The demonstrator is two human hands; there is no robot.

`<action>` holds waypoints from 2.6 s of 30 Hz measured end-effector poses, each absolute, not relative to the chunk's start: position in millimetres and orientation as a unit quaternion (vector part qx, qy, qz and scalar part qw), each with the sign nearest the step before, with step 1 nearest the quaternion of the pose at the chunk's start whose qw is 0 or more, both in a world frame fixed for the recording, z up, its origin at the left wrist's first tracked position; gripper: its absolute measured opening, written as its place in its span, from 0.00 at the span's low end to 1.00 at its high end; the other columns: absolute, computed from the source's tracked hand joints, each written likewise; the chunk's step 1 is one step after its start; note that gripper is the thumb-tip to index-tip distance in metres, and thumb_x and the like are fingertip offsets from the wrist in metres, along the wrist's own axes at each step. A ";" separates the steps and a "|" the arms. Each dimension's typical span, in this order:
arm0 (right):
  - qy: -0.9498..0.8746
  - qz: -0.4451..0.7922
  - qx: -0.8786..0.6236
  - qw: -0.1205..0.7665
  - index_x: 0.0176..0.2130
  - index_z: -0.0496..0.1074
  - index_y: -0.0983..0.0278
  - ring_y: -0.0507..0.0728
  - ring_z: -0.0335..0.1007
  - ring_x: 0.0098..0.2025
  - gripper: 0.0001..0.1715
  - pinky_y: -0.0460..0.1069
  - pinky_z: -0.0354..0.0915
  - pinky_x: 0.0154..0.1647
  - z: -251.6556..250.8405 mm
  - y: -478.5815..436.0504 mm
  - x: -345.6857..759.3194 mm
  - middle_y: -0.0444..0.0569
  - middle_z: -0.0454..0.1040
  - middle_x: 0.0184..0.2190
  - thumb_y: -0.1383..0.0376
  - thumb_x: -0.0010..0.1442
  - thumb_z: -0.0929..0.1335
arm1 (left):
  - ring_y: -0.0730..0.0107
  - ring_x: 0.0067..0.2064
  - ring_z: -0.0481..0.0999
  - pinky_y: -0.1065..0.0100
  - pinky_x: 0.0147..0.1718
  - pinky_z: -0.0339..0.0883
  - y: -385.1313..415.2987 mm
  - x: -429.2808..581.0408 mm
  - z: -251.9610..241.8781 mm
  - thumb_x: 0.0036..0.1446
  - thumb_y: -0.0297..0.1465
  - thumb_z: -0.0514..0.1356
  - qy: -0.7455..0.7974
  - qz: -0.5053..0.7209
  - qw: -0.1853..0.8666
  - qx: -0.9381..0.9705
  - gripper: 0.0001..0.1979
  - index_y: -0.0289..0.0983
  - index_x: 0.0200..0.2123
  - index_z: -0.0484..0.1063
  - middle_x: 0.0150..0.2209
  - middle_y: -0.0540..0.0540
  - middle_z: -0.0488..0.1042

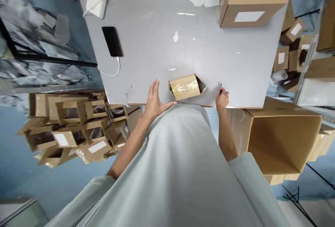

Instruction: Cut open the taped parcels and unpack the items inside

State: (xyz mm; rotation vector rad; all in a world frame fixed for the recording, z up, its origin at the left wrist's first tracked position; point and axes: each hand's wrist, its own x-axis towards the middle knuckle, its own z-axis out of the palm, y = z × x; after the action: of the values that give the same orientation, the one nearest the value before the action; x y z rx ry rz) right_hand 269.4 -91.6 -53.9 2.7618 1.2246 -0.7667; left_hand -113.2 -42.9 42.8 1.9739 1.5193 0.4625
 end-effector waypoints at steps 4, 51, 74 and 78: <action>0.448 -0.232 0.862 -0.047 0.70 0.71 0.69 0.71 0.75 0.63 0.29 0.63 0.71 0.66 -56.7 -89.5 266.8 0.69 0.74 0.63 0.65 0.76 0.63 | 0.34 0.85 0.52 0.39 0.81 0.59 -51.3 -102.6 37.8 0.55 0.64 0.76 0.574 0.167 0.339 0.726 0.73 0.42 0.87 0.39 0.85 0.26 0.48; 0.534 -0.328 0.714 -0.311 0.69 0.77 0.64 0.65 0.81 0.66 0.29 0.60 0.79 0.65 42.8 -15.1 132.6 0.62 0.79 0.70 0.58 0.77 0.63 | 0.61 0.42 0.85 0.58 0.54 0.80 1.9 -147.3 38.2 0.73 0.44 0.64 0.606 0.228 0.403 0.646 0.14 0.40 0.40 0.81 0.46 0.42 0.83; 0.600 -0.205 0.762 -0.129 0.74 0.73 0.63 0.71 0.64 0.80 0.35 0.66 0.66 0.79 48.1 -35.9 149.4 0.64 0.66 0.79 0.72 0.71 0.65 | 0.33 0.87 0.44 0.28 0.82 0.44 -0.4 -123.7 52.1 0.74 0.37 0.63 0.510 0.086 0.224 0.826 0.14 0.37 0.55 0.83 0.86 0.31 0.50; 0.585 -0.197 0.777 -0.128 0.70 0.76 0.62 0.73 0.67 0.76 0.30 0.69 0.69 0.75 38.9 -54.5 150.4 0.66 0.68 0.76 0.70 0.73 0.65 | 0.30 0.87 0.43 0.25 0.80 0.46 -9.8 -154.0 53.9 0.74 0.41 0.63 0.570 0.098 0.200 0.791 0.17 0.37 0.57 0.80 0.85 0.27 0.51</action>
State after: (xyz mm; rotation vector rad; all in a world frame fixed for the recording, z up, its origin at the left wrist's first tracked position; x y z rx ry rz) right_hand 150.4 -54.5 38.9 2.6605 2.0029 -0.6734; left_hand -154.0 -9.8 53.9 2.2103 1.5927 0.2744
